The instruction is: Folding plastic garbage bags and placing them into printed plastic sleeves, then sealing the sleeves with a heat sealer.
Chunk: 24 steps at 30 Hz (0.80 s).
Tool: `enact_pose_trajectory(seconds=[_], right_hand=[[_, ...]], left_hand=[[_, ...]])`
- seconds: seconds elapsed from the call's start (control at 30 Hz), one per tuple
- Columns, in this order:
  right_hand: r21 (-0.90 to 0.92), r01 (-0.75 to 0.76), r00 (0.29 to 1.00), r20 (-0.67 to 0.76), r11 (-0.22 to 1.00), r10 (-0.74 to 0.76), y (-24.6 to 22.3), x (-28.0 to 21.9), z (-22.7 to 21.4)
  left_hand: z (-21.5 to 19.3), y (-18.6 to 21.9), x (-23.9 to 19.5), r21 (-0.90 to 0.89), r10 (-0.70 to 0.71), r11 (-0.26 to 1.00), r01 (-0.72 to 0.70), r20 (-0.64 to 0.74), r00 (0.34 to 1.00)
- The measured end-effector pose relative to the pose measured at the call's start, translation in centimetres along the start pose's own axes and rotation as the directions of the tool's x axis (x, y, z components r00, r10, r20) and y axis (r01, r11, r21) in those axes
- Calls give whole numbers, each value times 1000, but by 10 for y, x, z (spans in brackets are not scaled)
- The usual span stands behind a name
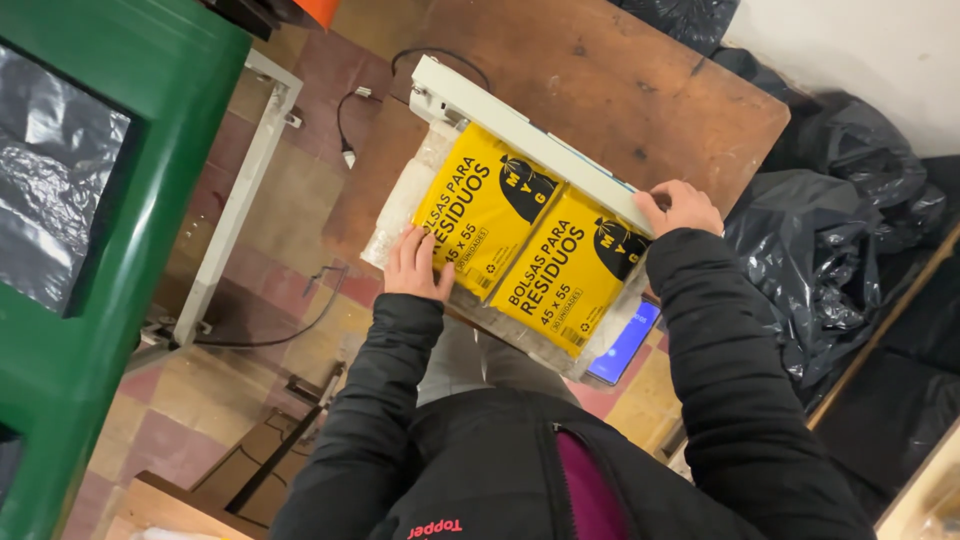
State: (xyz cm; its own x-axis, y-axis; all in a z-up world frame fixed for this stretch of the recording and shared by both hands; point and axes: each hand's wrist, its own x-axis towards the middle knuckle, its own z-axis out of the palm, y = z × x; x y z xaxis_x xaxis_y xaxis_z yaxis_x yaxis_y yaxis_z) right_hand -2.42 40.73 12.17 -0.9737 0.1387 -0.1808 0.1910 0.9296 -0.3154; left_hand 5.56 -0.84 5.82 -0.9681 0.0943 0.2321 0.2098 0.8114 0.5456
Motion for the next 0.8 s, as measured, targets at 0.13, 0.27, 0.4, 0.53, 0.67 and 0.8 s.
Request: enact_pose_trajectory(seconds=[0.13,0.27,0.4,0.53,0.67,0.8], right_hand=[[-4,29,999,-20,1000,-29,2,-1,2],[-17,15,1000,-21,1000,-15,3,0,4],[-17,28,999,-25,999,-29,3,0,4],[-4,38,999,-33,999,-38,2,-1,2],[-6,31,999,-32,999,-31,-1,-3,2],[-7,62,996,-68,998,-62,3,-2,3]], left_hand=[[-2,-1,-1,-40,9,999,-9,-9,1000],[-5,1,0,-52,-10,999,10,0,1000],[-2,-3,-2,-71,-5,997,4,-22,1000],[-3,-4,-1,-89,-8,996,7,-11,1000],[-6,-5,-2,-73,0,997,-1,-12,1000],[-3,-6,-3,-69,1,998,-2,-9,1000]])
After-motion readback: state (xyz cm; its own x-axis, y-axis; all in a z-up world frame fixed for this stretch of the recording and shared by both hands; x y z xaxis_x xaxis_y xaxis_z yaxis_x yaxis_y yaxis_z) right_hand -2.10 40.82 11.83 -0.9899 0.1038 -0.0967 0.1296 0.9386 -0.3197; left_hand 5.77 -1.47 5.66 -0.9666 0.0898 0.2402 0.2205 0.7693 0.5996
